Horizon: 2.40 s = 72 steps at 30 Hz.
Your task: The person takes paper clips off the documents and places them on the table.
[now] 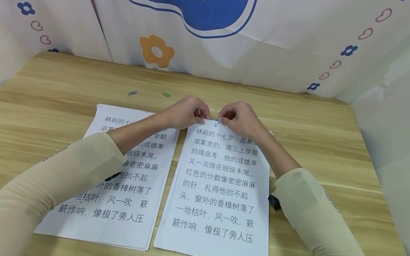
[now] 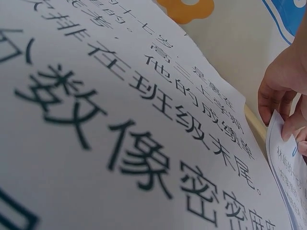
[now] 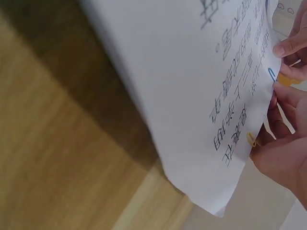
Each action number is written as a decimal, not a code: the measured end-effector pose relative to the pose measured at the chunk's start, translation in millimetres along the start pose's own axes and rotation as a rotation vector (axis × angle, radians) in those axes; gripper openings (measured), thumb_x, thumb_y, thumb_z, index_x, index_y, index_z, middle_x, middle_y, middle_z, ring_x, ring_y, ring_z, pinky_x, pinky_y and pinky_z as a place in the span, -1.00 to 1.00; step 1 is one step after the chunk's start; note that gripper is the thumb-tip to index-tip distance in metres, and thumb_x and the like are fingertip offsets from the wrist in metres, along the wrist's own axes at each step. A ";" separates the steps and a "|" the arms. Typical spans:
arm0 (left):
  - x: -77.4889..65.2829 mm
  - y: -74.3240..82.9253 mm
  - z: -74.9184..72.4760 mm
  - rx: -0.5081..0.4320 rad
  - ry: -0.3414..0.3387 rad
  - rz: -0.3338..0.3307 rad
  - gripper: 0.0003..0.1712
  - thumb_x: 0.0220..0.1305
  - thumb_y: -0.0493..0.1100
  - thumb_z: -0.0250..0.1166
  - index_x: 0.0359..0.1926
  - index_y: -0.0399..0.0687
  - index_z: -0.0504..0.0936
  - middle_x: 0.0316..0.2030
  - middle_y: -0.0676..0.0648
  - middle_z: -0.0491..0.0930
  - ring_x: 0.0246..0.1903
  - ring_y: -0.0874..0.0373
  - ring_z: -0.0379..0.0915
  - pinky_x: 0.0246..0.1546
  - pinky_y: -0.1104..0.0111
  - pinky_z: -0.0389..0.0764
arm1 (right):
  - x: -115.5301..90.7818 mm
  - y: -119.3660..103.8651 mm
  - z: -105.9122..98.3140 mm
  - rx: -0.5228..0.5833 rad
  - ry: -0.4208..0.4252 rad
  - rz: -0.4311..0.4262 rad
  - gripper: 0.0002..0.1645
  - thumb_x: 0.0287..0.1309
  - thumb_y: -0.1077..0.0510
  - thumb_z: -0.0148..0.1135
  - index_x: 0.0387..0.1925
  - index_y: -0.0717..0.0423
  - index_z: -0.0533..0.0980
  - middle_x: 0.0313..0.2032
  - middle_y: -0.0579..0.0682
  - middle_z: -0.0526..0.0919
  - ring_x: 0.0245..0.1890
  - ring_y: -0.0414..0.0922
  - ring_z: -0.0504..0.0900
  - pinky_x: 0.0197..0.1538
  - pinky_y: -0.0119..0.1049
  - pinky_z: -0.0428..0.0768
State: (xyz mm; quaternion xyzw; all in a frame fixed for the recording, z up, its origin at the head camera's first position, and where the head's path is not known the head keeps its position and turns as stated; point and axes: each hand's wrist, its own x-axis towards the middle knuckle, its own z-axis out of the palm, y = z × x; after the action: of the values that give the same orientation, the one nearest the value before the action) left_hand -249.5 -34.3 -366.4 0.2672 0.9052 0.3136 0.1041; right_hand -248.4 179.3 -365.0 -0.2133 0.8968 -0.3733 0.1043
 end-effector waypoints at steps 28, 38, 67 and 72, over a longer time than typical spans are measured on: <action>0.9 -2.0 2.8 -0.024 0.004 0.026 -0.83 0.36 -0.49 0.26 -0.18 -0.27 0.76 -0.26 -0.17 0.70 -0.21 0.04 0.55 -0.11 0.34 0.56 | 1.4 -4.0 9.8 -0.012 0.018 -0.003 -0.86 0.39 0.36 0.19 -0.21 0.33 0.66 -0.31 0.19 0.66 -0.36 -0.06 0.53 -0.31 -0.42 0.47; -1.5 -0.2 1.9 -0.045 0.008 0.024 -0.81 0.34 -0.51 0.26 -0.17 -0.29 0.76 -0.25 -0.18 0.72 -0.21 0.02 0.58 -0.12 0.33 0.60 | 0.5 -0.9 10.5 0.017 0.034 0.011 -0.86 0.39 0.34 0.20 -0.20 0.32 0.67 -0.27 0.18 0.69 -0.32 -0.04 0.57 -0.25 -0.39 0.51; -1.4 -1.6 4.3 -0.052 0.011 0.011 -0.81 0.36 -0.50 0.25 -0.19 -0.26 0.77 -0.26 -0.16 0.70 -0.23 0.04 0.54 -0.18 0.37 0.56 | -2.1 -1.9 11.7 0.050 0.041 0.030 -0.87 0.38 0.34 0.23 -0.19 0.34 0.68 -0.26 0.20 0.69 -0.32 -0.05 0.56 -0.26 -0.39 0.50; -0.8 -1.7 4.5 -0.055 0.013 0.011 -0.81 0.36 -0.51 0.25 -0.19 -0.27 0.77 -0.26 -0.16 0.70 -0.22 0.04 0.54 -0.17 0.36 0.56 | -2.4 -1.9 11.9 0.055 0.062 0.040 -0.87 0.37 0.35 0.23 -0.21 0.32 0.68 -0.27 0.19 0.69 -0.33 -0.05 0.55 -0.26 -0.39 0.49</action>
State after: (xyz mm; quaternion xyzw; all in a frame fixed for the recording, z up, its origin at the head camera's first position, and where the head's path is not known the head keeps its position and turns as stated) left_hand -247.8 -33.5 -371.0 0.2672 0.8954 0.3407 0.1039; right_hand -241.6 171.7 -371.9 -0.1805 0.8931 -0.4022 0.0896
